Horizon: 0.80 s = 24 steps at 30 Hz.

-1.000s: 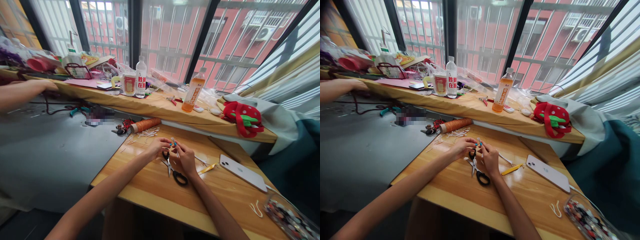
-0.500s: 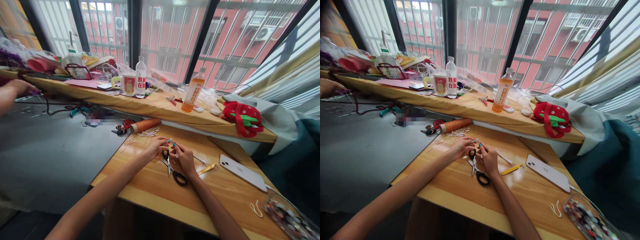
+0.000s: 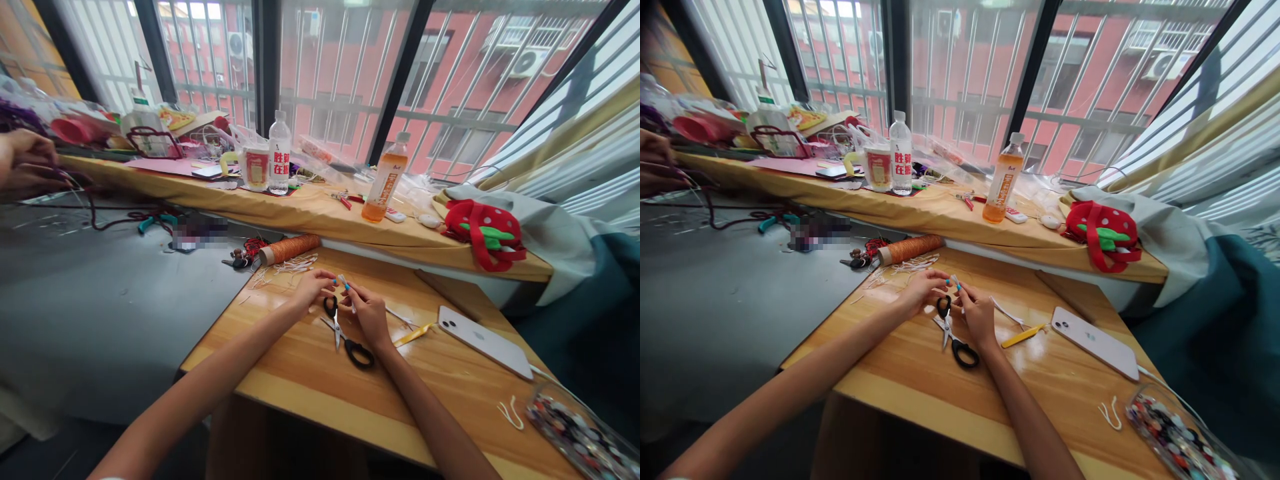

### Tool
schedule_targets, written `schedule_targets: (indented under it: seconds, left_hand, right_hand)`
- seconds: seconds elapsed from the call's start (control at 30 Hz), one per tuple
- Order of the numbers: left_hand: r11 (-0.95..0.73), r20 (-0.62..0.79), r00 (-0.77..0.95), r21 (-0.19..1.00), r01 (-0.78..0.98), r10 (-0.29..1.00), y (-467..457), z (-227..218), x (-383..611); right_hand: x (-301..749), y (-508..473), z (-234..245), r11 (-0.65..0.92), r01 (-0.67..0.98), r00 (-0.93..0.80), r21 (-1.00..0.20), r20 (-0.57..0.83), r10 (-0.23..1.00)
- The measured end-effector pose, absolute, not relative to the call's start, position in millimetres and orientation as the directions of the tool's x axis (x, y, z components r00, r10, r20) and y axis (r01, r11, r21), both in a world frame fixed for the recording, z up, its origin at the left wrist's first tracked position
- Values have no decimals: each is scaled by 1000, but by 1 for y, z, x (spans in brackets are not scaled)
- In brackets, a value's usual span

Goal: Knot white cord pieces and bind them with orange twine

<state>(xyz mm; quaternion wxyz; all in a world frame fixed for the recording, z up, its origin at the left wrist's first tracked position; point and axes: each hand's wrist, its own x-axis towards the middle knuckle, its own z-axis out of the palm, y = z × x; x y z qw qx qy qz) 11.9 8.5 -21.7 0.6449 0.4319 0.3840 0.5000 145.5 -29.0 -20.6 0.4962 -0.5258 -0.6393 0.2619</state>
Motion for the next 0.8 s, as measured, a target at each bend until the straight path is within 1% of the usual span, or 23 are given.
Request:
schedule_targets:
  seconds: [0.17, 0.37, 0.57, 0.67, 0.73, 0.8]
  left_hand:
    - [47, 1, 186, 967, -252, 983, 10, -23, 14]
    - [40, 17, 214, 965, -259, 977, 11, -25, 14]
    - [51, 17, 232, 957, -285, 972, 10, -23, 14]
    - [47, 26, 248, 958, -281, 968, 10, -23, 14]
    - [16, 51, 254, 967, -254, 966, 10, -24, 14]
    - [-50, 97, 251, 980, -191, 963, 10, -25, 14]
  right_hand:
    - [147, -25, -25, 286, 343, 55, -895, 323, 945]
    - [148, -22, -28, 259, 240, 39, -936, 276, 960]
    - [149, -21, -30, 220, 212, 45, -952, 234, 971]
    - [150, -19, -32, 228, 201, 48, -953, 242, 969]
    - [150, -19, -32, 241, 197, 57, -950, 257, 965]
    - [150, -19, -33, 246, 193, 66, -950, 263, 963]
